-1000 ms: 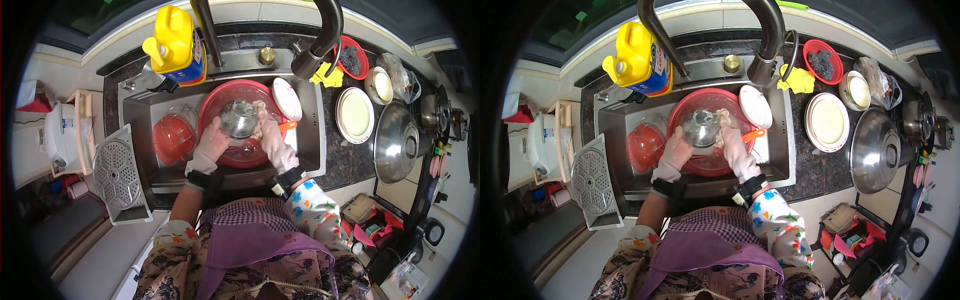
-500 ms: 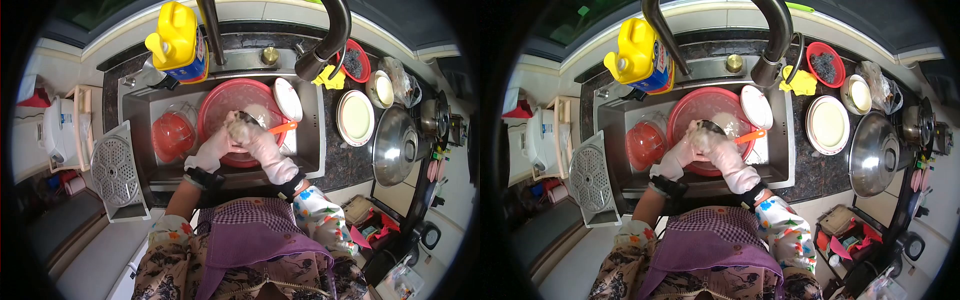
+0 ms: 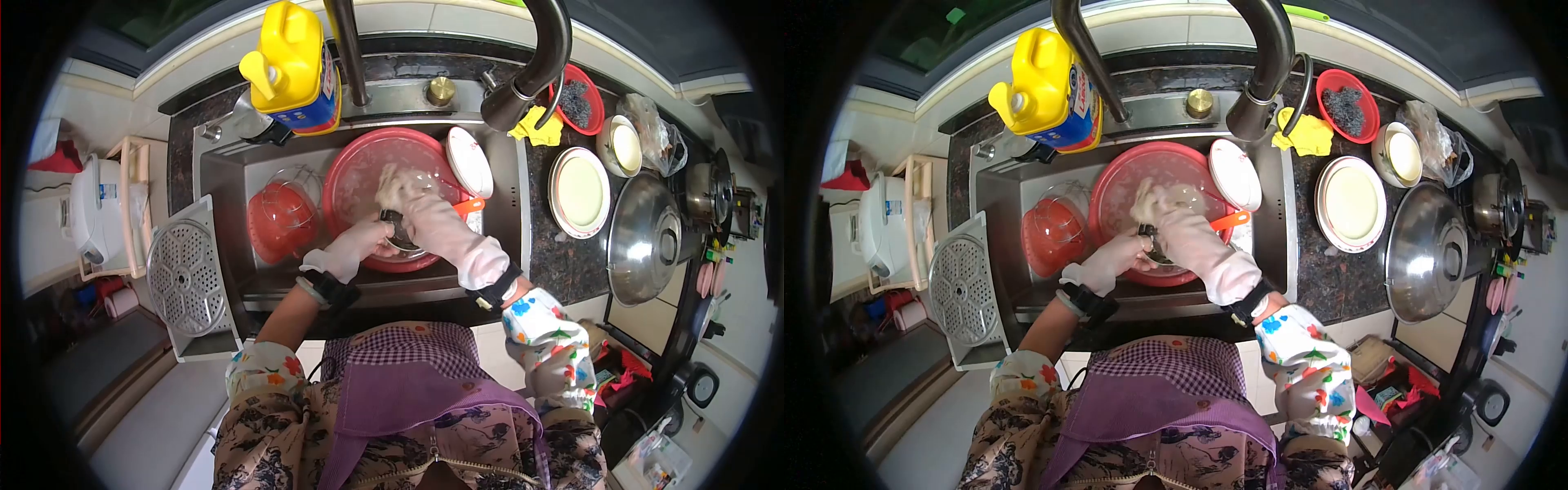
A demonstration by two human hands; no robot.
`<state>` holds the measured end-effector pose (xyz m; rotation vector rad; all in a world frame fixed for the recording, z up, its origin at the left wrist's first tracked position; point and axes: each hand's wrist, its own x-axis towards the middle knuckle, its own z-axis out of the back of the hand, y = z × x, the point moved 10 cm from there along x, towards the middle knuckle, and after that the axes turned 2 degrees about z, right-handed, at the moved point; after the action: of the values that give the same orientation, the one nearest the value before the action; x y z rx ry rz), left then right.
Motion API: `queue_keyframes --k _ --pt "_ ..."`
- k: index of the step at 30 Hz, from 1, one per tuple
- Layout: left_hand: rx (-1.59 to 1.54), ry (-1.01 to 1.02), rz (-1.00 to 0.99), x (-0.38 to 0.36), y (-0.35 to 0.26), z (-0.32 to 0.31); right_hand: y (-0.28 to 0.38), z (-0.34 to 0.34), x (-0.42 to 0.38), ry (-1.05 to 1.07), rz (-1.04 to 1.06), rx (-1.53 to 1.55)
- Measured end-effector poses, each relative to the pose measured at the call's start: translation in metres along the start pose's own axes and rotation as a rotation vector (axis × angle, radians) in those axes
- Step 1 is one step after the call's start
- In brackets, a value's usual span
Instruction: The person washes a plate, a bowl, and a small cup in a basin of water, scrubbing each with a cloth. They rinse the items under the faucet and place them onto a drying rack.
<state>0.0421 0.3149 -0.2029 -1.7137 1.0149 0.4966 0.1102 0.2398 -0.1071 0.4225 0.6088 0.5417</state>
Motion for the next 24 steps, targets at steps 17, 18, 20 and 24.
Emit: queue_keyframes --k 17,18,20,24 --pt "0.148 0.111 -0.107 -0.014 0.009 -0.002 -0.001 -0.016 0.048 -0.074 0.305 -0.150" --pt "0.144 0.153 -0.109 -0.008 0.011 -0.003 -0.008 -0.018 0.053 -0.064 0.263 -0.142" --pt "0.143 0.200 -0.108 0.001 0.019 -0.003 -0.025 -0.023 0.060 -0.054 0.158 -0.134" --pt "-0.011 -0.066 -0.154 0.005 0.001 0.014 -0.080 -0.048 0.079 -0.010 -0.152 -0.160"
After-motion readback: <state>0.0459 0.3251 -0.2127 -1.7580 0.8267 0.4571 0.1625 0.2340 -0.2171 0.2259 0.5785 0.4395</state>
